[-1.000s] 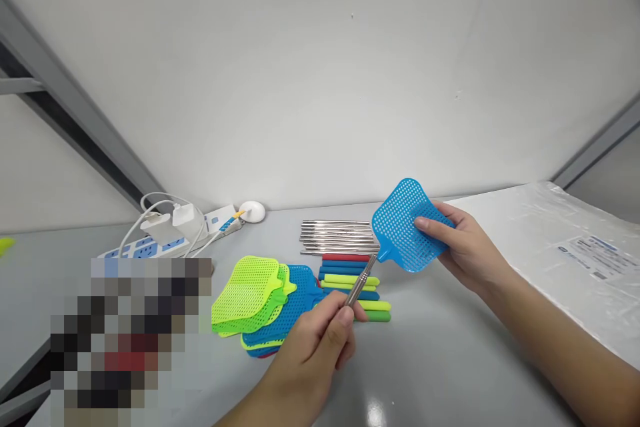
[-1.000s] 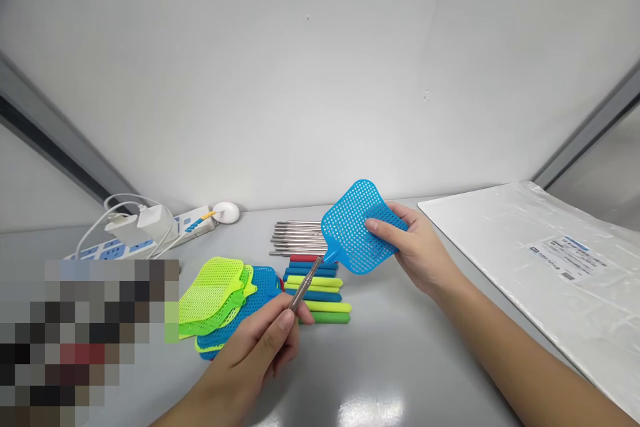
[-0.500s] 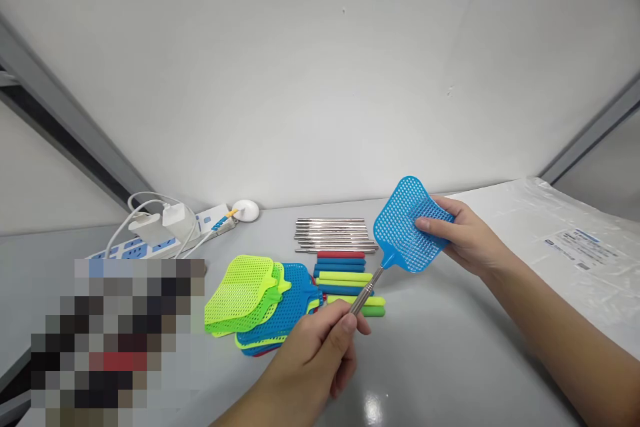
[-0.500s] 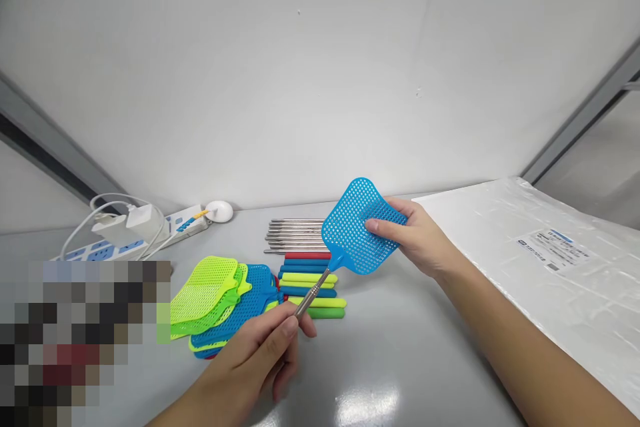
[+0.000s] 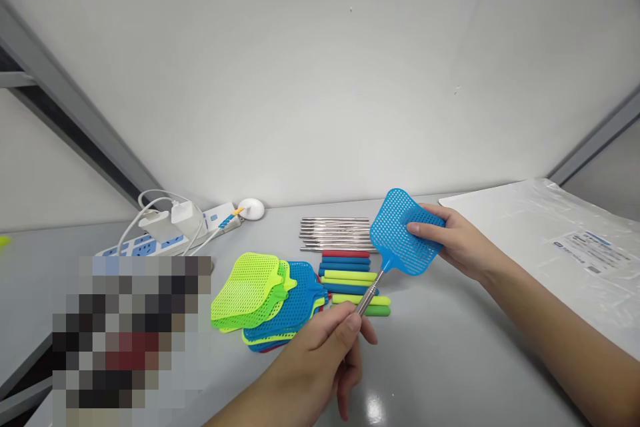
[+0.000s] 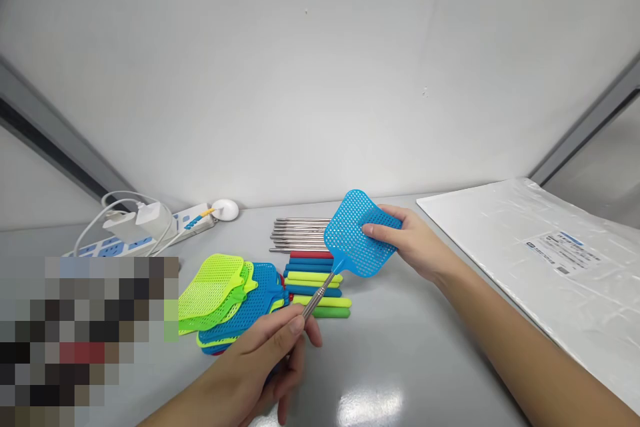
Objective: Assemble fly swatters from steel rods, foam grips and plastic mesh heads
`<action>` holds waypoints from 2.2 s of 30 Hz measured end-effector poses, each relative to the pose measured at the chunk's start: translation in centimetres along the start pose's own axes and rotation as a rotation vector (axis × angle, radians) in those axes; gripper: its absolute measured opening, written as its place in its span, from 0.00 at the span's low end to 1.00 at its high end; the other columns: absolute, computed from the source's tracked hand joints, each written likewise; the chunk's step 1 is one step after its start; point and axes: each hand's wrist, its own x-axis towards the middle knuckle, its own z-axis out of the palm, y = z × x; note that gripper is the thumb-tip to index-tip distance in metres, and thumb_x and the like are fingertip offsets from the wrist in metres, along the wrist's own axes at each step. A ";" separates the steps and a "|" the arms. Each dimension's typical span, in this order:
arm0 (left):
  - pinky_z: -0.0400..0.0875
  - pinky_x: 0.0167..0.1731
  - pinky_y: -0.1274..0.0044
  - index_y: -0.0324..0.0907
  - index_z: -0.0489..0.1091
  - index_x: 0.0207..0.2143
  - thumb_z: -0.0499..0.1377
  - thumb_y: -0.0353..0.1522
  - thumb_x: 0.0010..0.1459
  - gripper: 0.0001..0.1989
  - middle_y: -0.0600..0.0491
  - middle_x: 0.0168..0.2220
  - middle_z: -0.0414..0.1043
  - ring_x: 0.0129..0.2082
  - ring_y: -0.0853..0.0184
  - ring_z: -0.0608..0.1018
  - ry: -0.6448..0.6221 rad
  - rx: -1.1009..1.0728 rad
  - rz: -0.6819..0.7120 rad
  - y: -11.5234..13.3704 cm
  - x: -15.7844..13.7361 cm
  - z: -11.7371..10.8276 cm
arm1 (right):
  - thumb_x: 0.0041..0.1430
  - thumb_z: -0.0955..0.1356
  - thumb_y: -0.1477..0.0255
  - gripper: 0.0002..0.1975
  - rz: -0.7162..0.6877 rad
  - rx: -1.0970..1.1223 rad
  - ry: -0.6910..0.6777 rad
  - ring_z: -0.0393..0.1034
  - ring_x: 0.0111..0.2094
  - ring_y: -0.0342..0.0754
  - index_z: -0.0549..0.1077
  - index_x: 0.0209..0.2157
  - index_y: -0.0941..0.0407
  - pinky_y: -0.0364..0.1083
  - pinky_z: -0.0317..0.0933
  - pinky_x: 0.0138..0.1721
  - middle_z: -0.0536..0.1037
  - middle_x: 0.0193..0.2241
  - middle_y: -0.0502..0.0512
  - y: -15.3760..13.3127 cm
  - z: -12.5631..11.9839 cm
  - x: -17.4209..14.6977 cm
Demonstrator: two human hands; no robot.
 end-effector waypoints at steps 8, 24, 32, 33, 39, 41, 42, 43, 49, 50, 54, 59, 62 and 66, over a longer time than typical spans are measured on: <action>0.65 0.15 0.82 0.42 0.65 0.37 0.46 0.46 0.67 0.18 0.64 0.17 0.54 0.13 0.76 0.55 -0.026 0.025 -0.024 -0.6 0.2 -0.3 | 0.51 0.75 0.62 0.21 0.042 -0.013 -0.107 0.76 0.35 0.51 0.78 0.46 0.56 0.48 0.70 0.35 0.81 0.37 0.58 0.0 0.5 -0.5; 0.43 0.25 0.73 0.44 0.66 0.30 0.49 0.40 0.65 0.14 0.56 0.18 0.58 0.16 0.71 0.50 0.534 1.151 0.105 1.5 -1.0 -0.6 | 0.52 0.75 0.60 0.17 0.035 -0.079 -0.041 0.76 0.35 0.53 0.79 0.39 0.57 0.50 0.70 0.38 0.82 0.34 0.57 1.9 2.4 -0.4; 0.59 0.20 0.80 0.45 0.60 0.30 0.48 0.44 0.67 0.16 0.60 0.22 0.55 0.20 0.71 0.59 0.199 0.403 0.120 2.0 -1.5 -1.2 | 0.59 0.67 0.52 0.18 0.030 0.396 0.044 0.75 0.31 0.51 0.78 0.40 0.50 0.48 0.69 0.29 0.81 0.34 0.54 2.1 3.7 -0.6; 0.62 0.18 0.80 0.45 0.59 0.31 0.49 0.45 0.66 0.15 0.61 0.21 0.54 0.19 0.72 0.59 0.166 0.252 0.097 1.7 -1.2 -1.0 | 0.59 0.65 0.49 0.20 -0.001 0.412 0.017 0.74 0.29 0.50 0.77 0.40 0.49 0.47 0.67 0.27 0.80 0.33 0.54 2.2 3.8 -0.7; 0.62 0.13 0.83 0.44 0.60 0.35 0.53 0.45 0.64 0.14 0.66 0.17 0.53 0.12 0.77 0.54 0.073 -0.026 0.020 -0.6 0.2 0.4 | 0.57 0.70 0.56 0.15 0.000 0.095 -0.244 0.72 0.31 0.48 0.78 0.34 0.53 0.48 0.66 0.37 0.78 0.29 0.53 3.8 6.2 -2.5; 0.57 0.12 0.84 0.43 0.61 0.35 0.54 0.46 0.63 0.15 0.66 0.16 0.52 0.11 0.78 0.54 0.065 -0.023 0.001 -0.8 0.3 0.7 | 0.60 0.69 0.59 0.14 0.028 0.047 -0.284 0.71 0.30 0.46 0.76 0.29 0.54 0.47 0.65 0.38 0.76 0.26 0.51 4.1 7.3 -3.1; 0.54 0.12 0.85 0.43 0.61 0.36 0.53 0.47 0.63 0.16 0.66 0.15 0.53 0.10 0.78 0.54 0.061 -0.027 -0.005 -0.8 0.2 0.8 | 0.61 0.68 0.59 0.15 0.032 0.039 -0.315 0.71 0.30 0.46 0.75 0.27 0.54 0.47 0.65 0.38 0.75 0.25 0.50 4.1 7.7 -3.4; 0.51 0.11 0.85 0.43 0.62 0.36 0.53 0.48 0.64 0.17 0.66 0.14 0.53 0.10 0.78 0.54 0.062 -0.032 -0.004 -0.8 0.2 0.9 | 0.61 0.68 0.59 0.16 0.027 0.031 -0.346 0.71 0.29 0.46 0.74 0.25 0.54 0.46 0.64 0.37 0.75 0.24 0.50 4.0 8.0 -3.5; 0.41 0.09 0.84 0.43 0.61 0.34 0.52 0.48 0.64 0.18 0.67 0.15 0.50 0.09 0.79 0.46 -0.013 -0.146 -0.020 -0.4 0.0 0.8 | 0.60 0.69 0.59 0.13 0.004 -0.015 -0.336 0.70 0.30 0.46 0.73 0.28 0.53 0.45 0.64 0.36 0.75 0.24 0.49 3.2 8.5 -4.2; 0.43 0.09 0.85 0.43 0.61 0.35 0.52 0.48 0.64 0.17 0.67 0.16 0.50 0.10 0.79 0.46 -0.025 -0.152 -0.027 -0.2 0.0 0.8 | 0.60 0.69 0.59 0.12 -0.017 -0.024 -0.308 0.70 0.30 0.46 0.73 0.29 0.52 0.45 0.64 0.37 0.75 0.25 0.49 3.0 8.4 -4.2; 0.60 0.11 0.84 0.44 0.60 0.33 0.51 0.48 0.65 0.18 0.65 0.19 0.52 0.11 0.78 0.53 -0.051 -0.050 -0.043 0.8 -0.4 0.1 | 0.61 0.69 0.61 0.11 -0.144 -0.074 -0.207 0.71 0.33 0.46 0.74 0.29 0.53 0.46 0.64 0.40 0.75 0.26 0.49 2.2 7.4 -3.9; 0.62 0.11 0.84 0.43 0.55 0.26 0.50 0.49 0.65 0.22 0.64 0.19 0.52 0.12 0.78 0.53 -0.064 0.028 -0.078 1.9 -1.0 -0.6 | 0.60 0.70 0.65 0.11 -0.259 -0.010 -0.012 0.70 0.33 0.46 0.74 0.25 0.53 0.47 0.63 0.42 0.72 0.26 0.49 0.6 4.4 -2.3; 0.64 0.12 0.84 0.44 0.55 0.26 0.50 0.48 0.65 0.21 0.65 0.19 0.52 0.12 0.79 0.52 -0.080 0.035 -0.092 2.3 -1.4 -0.7 | 0.60 0.71 0.67 0.09 -0.306 0.156 0.101 0.66 0.29 0.43 0.74 0.26 0.53 0.45 0.64 0.37 0.68 0.23 0.47 -0.4 3.0 -1.8; 0.64 0.15 0.85 0.43 0.55 0.26 0.51 0.47 0.65 0.20 0.66 0.18 0.52 0.11 0.80 0.51 -0.112 0.006 -0.119 2.7 -1.7 -0.7 | 0.59 0.71 0.66 0.06 -0.278 0.312 0.133 0.64 0.26 0.41 0.75 0.31 0.53 0.42 0.64 0.31 0.65 0.21 0.46 -0.3 3.1 -1.6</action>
